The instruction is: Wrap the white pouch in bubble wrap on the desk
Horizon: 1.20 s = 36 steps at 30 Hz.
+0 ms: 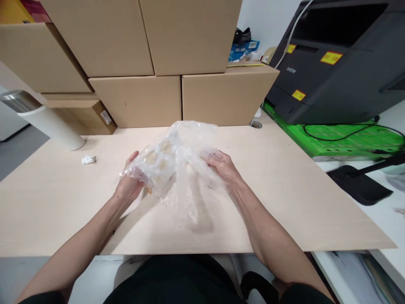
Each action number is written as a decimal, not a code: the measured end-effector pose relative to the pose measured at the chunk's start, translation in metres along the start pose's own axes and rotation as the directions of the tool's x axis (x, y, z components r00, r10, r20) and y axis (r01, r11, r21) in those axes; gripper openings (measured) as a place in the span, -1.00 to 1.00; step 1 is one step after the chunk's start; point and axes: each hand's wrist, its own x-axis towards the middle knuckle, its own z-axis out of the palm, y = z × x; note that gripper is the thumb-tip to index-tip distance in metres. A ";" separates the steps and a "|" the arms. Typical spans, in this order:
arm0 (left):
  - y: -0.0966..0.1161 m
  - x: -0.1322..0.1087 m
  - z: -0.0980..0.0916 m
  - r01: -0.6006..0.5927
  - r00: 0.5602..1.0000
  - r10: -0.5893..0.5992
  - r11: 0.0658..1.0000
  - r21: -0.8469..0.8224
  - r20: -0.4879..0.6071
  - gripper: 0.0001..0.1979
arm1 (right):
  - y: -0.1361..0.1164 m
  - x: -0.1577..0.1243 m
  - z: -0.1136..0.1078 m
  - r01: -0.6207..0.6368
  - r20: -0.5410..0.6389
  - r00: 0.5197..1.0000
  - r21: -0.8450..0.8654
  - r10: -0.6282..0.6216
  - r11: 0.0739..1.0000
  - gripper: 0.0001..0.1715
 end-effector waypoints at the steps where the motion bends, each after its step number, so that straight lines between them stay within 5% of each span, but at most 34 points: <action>1: 0.004 0.006 -0.006 -0.065 0.996 0.068 0.997 0.047 -0.066 -0.17 | -0.001 0.000 0.000 -0.003 -0.012 1.000 -0.019 0.003 1.000 -0.59; 4: 0.017 0.026 -0.030 -0.266 0.938 0.304 0.940 0.216 -0.168 -0.12 | -0.002 0.003 -0.002 -0.010 -0.077 0.997 -0.087 0.003 0.996 -0.64; 7: 0.031 0.039 -0.048 -0.388 0.899 0.437 0.818 0.424 -0.019 -0.27 | -0.002 0.007 -0.007 -0.021 -0.139 0.990 -0.148 0.000 0.989 -0.68; 11: 0.046 0.039 -0.056 -0.357 0.934 0.254 0.674 0.647 0.252 -0.55 | -0.001 0.012 -0.014 -0.030 -0.164 0.986 -0.178 0.001 0.984 -0.54; 14: 0.052 0.030 -0.067 -0.279 0.960 0.194 0.592 0.756 0.202 -0.76 | -0.002 0.014 -0.018 0.033 -0.177 0.982 -0.224 -0.074 0.974 -0.39; 17: 0.051 0.017 -0.091 -0.090 0.993 -0.012 0.529 0.844 0.113 -0.86 | -0.006 0.013 -0.020 0.112 -0.212 0.961 -0.286 -0.177 0.952 -0.37; 19: 0.046 0.005 -0.107 -0.024 0.996 -0.065 0.465 0.885 0.061 -0.77 | -0.011 0.011 -0.022 0.137 -0.201 0.959 -0.292 -0.201 0.947 -0.38; 21: 0.037 -0.008 -0.116 -0.055 0.996 0.080 0.391 0.919 0.025 -0.51 | -0.017 0.007 -0.024 0.110 -0.160 0.975 -0.255 -0.154 0.961 -0.36; 24: 0.026 -0.022 -0.112 -0.263 0.904 0.393 0.200 0.944 0.168 -0.31 | -0.026 -0.002 -0.024 0.066 0.012 0.998 -0.200 -0.065 0.978 -0.21; 28: 0.018 -0.028 -0.092 -0.511 0.756 0.474 -0.003 0.859 0.452 -0.71 | -0.030 -0.025 -0.012 0.255 0.277 0.947 -0.338 -0.163 0.906 0.14; 31: 0.014 -0.029 -0.084 -0.464 0.786 0.498 0.082 0.882 0.367 -0.83 | -0.023 -0.054 0.008 0.408 0.395 0.892 -0.488 -0.222 0.771 0.38; 33: 0.013 -0.032 -0.086 -0.363 0.828 0.533 0.267 0.893 0.177 -0.80 | -0.014 -0.070 0.020 0.435 0.451 0.876 -0.581 -0.173 0.688 0.41; 36: 0.013 -0.039 -0.100 -0.255 0.854 0.513 0.560 0.789 -0.088 -0.63 | -0.002 -0.079 0.024 0.344 0.383 0.920 -0.685 -0.084 0.642 0.26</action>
